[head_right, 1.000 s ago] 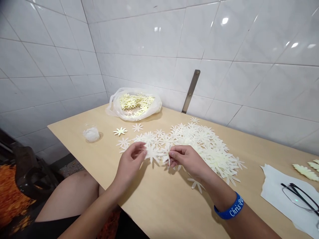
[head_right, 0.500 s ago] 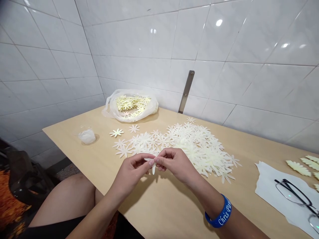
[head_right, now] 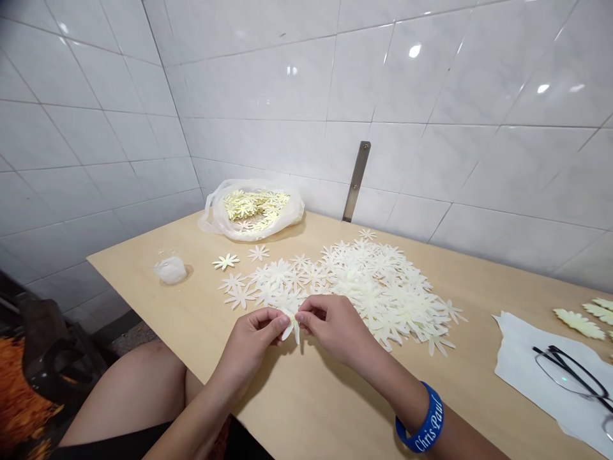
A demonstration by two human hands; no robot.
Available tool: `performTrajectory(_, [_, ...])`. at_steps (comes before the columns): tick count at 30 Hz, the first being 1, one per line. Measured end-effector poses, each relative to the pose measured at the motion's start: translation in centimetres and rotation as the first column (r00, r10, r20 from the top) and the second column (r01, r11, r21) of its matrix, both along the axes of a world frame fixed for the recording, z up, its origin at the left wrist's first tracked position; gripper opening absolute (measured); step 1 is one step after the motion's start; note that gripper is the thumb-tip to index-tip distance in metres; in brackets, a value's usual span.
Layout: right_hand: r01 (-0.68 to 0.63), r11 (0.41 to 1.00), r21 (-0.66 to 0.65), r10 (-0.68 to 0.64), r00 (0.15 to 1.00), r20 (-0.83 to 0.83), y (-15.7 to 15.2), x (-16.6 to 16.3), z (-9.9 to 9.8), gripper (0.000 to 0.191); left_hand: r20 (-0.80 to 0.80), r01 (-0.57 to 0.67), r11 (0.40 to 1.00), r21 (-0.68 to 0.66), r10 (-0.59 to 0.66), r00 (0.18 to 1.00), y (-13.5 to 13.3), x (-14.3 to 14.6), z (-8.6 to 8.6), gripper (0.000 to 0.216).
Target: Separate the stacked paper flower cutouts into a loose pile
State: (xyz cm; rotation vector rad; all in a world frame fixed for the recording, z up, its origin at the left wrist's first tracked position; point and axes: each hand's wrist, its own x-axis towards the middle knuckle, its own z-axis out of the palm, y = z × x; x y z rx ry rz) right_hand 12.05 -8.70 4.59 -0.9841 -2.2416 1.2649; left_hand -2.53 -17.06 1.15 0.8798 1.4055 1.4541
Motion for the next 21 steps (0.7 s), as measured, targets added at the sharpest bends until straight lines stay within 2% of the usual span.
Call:
performTrajectory(3, [0.016, 0.999, 0.030, -0.017, 1.000, 0.011, -0.16, -0.24, -0.22, 0.018, -0.047, 0.047, 0.998, 0.031, -0.046, 0.998, -0.28, -0.21, -0.34, 0.029])
performTrajectory(8, [0.058, 0.997, -0.044, -0.059, 0.998, -0.016, -0.16, -0.66, -0.69, 0.018, -0.051, 0.117, 0.992, 0.048, -0.114, 0.992, -0.60, -0.36, -0.17, 0.024])
performTrajectory(12, [0.119, 0.992, -0.029, -0.120, 0.992, -0.026, -0.22, -0.71, -0.92, 0.016, -0.071, 0.064, 0.997, 0.031, -0.062, 0.996, -0.61, -0.42, -0.28, 0.031])
performTrajectory(18, [0.038, 0.997, -0.069, -0.040, 0.999, -0.029, -0.61, -0.64, -0.76, 0.013, -0.041, 0.006, 1.000, -0.002, -0.006, 0.999, -0.55, -0.54, -0.71, 0.027])
performTrajectory(21, [0.017, 0.999, -0.045, -0.018, 1.000, -0.023, -0.70, -0.64, -0.66, 0.015, -0.053, -0.007, 1.000, 0.000, 0.007, 0.999, -0.60, -0.46, -0.79, 0.030])
